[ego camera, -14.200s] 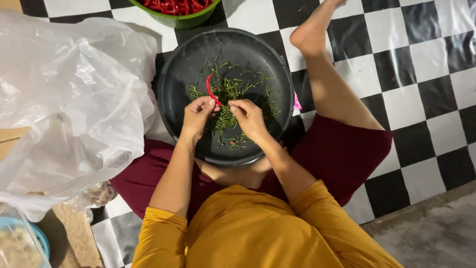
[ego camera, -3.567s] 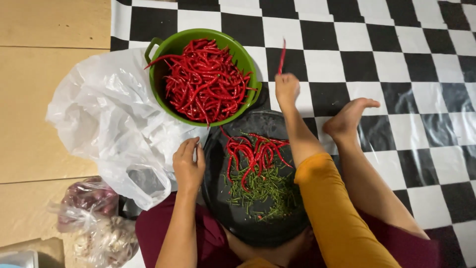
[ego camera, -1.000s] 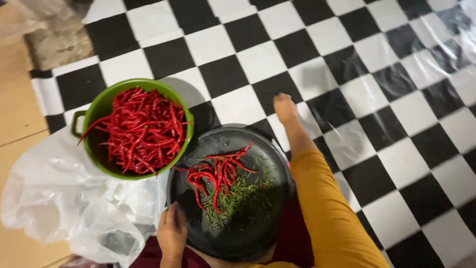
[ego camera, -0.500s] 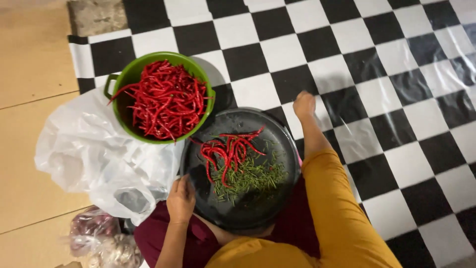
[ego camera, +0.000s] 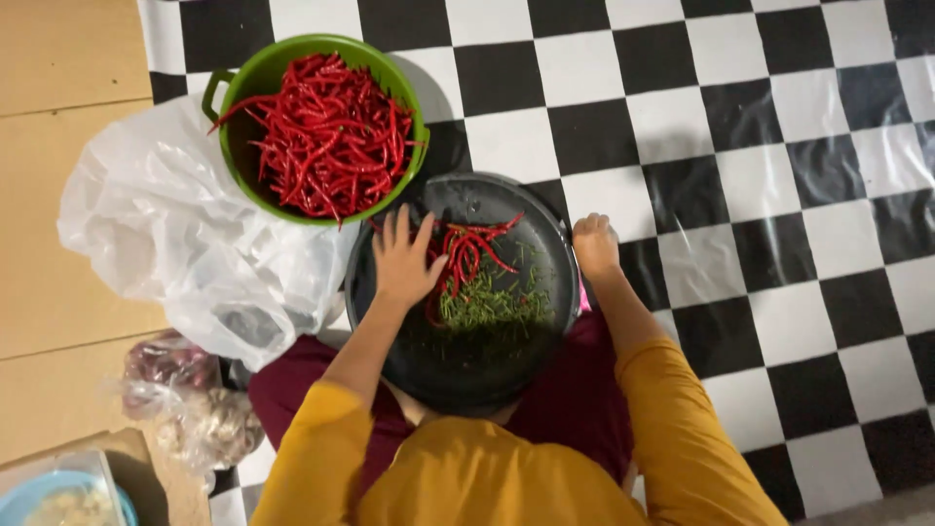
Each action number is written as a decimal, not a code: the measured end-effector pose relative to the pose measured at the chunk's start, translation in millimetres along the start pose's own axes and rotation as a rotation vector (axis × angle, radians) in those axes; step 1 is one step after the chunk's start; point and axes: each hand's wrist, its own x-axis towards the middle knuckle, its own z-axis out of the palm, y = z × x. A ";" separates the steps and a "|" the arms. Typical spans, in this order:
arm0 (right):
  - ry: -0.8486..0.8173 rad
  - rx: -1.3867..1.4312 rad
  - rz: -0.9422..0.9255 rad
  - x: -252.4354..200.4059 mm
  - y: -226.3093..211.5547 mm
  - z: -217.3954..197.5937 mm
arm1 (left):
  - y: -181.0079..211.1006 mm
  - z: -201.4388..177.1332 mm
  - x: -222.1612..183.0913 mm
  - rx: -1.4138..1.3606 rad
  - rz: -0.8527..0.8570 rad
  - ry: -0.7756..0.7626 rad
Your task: The person is sitting on the floor, picking the green stems off red chilies and placing the stems in a black tray while the chilies are put into a green bowl.
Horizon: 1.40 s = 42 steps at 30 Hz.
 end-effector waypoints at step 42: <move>-0.257 1.525 0.682 -50.2 -143.0 -297.2 | 86.7 -37.9 -120.1 -1.524 -0.542 0.010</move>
